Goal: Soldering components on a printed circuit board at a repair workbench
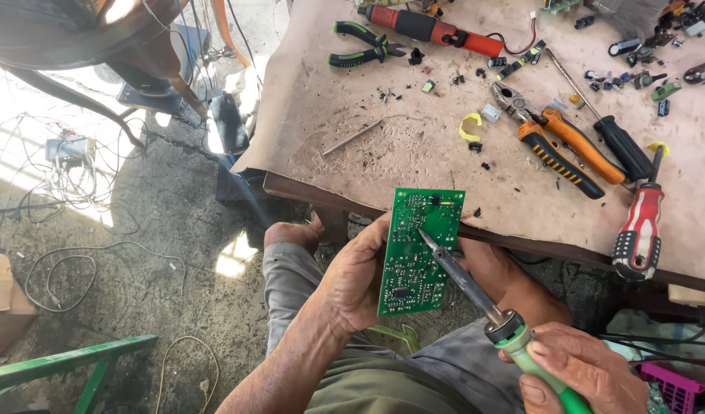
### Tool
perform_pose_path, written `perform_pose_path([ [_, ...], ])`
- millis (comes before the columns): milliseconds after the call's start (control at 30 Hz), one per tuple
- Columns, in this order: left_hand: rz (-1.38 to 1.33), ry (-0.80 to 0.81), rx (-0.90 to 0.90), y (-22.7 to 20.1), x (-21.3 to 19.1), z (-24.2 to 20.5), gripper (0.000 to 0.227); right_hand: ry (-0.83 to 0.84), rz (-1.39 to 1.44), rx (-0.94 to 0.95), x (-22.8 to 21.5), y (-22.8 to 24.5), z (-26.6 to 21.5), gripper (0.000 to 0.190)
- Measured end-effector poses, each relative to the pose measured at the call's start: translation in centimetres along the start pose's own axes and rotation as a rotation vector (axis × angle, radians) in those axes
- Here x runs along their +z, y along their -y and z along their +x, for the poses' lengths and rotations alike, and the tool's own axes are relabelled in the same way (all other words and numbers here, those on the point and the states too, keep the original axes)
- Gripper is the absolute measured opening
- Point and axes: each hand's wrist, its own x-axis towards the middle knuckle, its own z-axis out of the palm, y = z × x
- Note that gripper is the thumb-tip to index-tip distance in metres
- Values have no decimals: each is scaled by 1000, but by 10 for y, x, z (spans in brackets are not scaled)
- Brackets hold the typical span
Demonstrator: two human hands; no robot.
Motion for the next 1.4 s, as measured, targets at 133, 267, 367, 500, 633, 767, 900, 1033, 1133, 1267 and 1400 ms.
perform_pose_path([
  [133, 40, -33, 21, 4, -7, 0, 26, 27, -1, 55, -2, 6, -4, 32],
  [267, -91, 78, 32, 9, -20, 6, 43, -24, 31, -67, 8, 0, -2, 29],
  [367, -159, 264, 11, 11, -21, 6, 57, -18, -137, 301, 6, -4, -42, 39],
  [500, -134, 318, 16, 11, -20, 2, 54, -10, 69, 129, 14, 4, -21, 33],
  [633, -65, 217, 132, 10, -16, 3, 51, -27, -11, 264, 17, -1, -35, 41],
  [767, -52, 155, 185, 8, -10, 1, 49, -49, -126, 305, 22, 13, -30, 39],
  [900, -10, 210, 232, 5, 0, -4, 43, -58, -132, 197, 25, 13, -20, 33],
  [1033, 58, 226, 267, 3, 4, -5, 46, -17, -120, 144, 21, 9, -18, 34],
  [1133, 141, 156, 355, 5, 9, -8, 44, -17, -118, 175, 22, 10, -20, 36],
  [1267, 485, 37, 533, 0, 24, -16, 44, -49, -114, 176, 25, 14, -16, 32],
  [1400, 827, 31, 634, -3, 23, -14, 39, -34, -44, 65, 22, -5, -23, 37],
])
